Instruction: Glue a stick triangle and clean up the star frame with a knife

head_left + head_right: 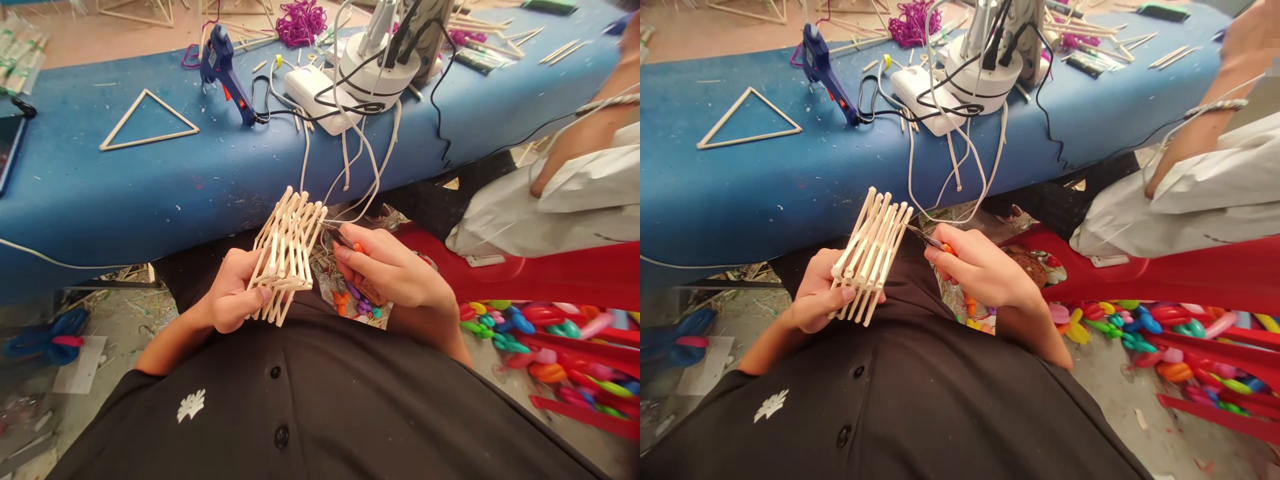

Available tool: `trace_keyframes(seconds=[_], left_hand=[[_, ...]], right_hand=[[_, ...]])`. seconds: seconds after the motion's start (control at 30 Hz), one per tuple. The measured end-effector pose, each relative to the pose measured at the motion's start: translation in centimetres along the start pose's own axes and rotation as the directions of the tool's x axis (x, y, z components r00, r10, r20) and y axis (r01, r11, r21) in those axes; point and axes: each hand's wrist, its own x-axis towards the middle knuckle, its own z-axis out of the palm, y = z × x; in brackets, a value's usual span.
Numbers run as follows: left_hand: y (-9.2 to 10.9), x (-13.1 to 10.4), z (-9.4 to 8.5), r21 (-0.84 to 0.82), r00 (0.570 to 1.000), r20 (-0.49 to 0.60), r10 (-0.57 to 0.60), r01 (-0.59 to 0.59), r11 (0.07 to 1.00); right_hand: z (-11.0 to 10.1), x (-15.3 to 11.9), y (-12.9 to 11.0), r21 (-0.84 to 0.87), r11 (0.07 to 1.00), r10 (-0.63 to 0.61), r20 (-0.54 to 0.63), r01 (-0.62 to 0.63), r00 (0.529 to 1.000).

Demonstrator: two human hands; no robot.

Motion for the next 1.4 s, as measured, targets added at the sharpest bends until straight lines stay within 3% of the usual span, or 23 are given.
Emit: trace_keyframes(seconds=[0.17,0.27,0.4,0.53,0.6,0.7,0.83,0.97,1.13,1.4], left_hand=[[-0.1,0.0,0.1,-0.055,1.000,-0.016,0.001,-0.002,0.998],[-0.1,0.2,0.2,-0.034,1.000,-0.027,0.010,-0.011,0.999],[-0.4,0.7,0.4,0.006,0.999,-0.020,0.047,-0.047,0.999],[-0.5,0.7,0.7,-0.128,0.999,-0.034,-0.020,0.015,0.992],[-0.3,0.3,0.8,-0.243,0.995,-0.041,-0.096,0.083,0.966],[0.3,-0.3,0.9,-0.357,0.980,-0.061,-0.191,0.157,0.921],[1.0,-0.6,0.7,-0.440,0.961,-0.071,-0.267,0.210,0.873],[0.9,-0.6,0.0,-0.492,0.976,-0.033,-0.216,0.172,0.853],[0.8,-0.6,-0.9,-0.440,0.986,0.059,-0.153,0.163,0.883],[0.8,-0.3,-0.5,-0.495,0.991,0.030,-0.130,0.128,0.859]], right_hand=[[-0.8,-0.5,1.1,-0.033,0.999,0.009,-0.036,-0.010,0.999],[-0.8,-0.7,1.7,0.062,0.998,-0.011,-0.162,0.021,0.987],[0.2,-0.4,1.9,0.219,0.967,-0.030,-0.399,0.127,0.916],[0.9,0.0,2.2,0.273,0.919,-0.154,-0.415,0.284,0.897],[0.9,0.1,2.2,0.205,0.925,-0.212,-0.422,0.320,0.882],[0.8,0.4,1.7,-0.030,0.955,-0.275,-0.459,0.294,0.845],[0.9,1.0,0.6,-0.277,0.907,-0.413,-0.438,0.317,0.798],[1.6,1.7,-0.3,-0.393,0.849,-0.504,-0.399,0.353,0.766],[2.2,2.6,-0.8,-0.490,0.786,-0.582,-0.384,0.376,0.716],[2.7,3.2,-1.3,-0.552,0.750,-0.626,-0.412,0.365,0.663]])
